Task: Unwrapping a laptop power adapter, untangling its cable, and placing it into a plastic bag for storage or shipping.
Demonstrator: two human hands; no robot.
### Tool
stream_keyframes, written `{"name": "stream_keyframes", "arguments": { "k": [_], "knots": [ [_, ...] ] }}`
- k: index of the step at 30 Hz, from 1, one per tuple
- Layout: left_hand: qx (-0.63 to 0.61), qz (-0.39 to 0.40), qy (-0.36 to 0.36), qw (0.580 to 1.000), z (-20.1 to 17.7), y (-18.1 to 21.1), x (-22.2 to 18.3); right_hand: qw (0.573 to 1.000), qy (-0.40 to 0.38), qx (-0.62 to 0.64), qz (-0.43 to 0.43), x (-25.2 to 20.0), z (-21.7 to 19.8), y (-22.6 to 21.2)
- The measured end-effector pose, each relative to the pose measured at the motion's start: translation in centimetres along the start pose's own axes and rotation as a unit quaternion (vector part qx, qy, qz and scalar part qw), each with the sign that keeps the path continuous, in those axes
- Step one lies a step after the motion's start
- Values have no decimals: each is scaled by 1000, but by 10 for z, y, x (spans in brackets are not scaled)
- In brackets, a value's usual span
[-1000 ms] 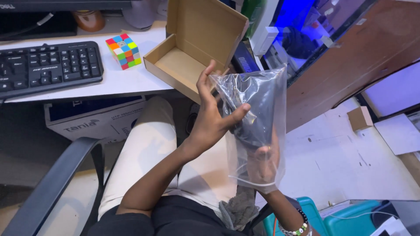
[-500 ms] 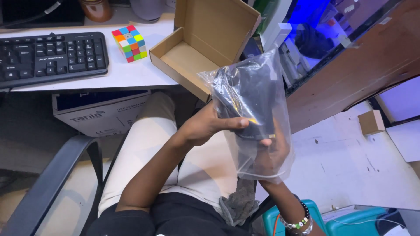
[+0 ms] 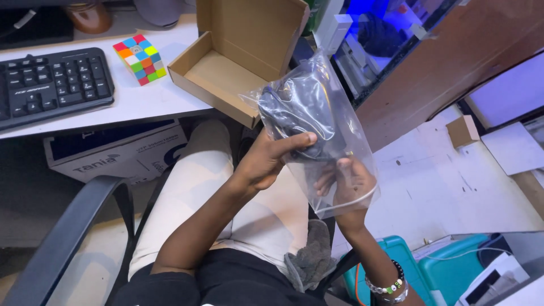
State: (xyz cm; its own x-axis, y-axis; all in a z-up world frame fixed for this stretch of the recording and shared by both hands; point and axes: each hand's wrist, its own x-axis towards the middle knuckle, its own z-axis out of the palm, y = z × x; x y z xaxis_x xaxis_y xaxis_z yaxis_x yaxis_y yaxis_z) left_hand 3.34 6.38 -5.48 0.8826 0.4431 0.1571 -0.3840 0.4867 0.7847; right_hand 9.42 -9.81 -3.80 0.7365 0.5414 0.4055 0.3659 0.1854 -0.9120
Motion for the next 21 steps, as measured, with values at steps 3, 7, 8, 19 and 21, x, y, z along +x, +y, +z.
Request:
{"name": "stream_keyframes", "arguments": {
  "k": [3,7,8,19,21],
  "knots": [
    [-58,-15,67,996,8,5,-2,1000,19,7,9,-7,-9,8],
    [-116,-24,80,990,7,6,1,997,54,-35,-42,-11,-11,-7],
    [-133,-21,102,986,11,10,-3,994,99,5,-45,-13,-14,-3],
    [-134,66,154,977,43,43,-28,962,37,159,217,-18,-21,41],
    [-132,76,160,975,44,49,-31,946,-56,202,248,-21,-15,33]
  ]
}}
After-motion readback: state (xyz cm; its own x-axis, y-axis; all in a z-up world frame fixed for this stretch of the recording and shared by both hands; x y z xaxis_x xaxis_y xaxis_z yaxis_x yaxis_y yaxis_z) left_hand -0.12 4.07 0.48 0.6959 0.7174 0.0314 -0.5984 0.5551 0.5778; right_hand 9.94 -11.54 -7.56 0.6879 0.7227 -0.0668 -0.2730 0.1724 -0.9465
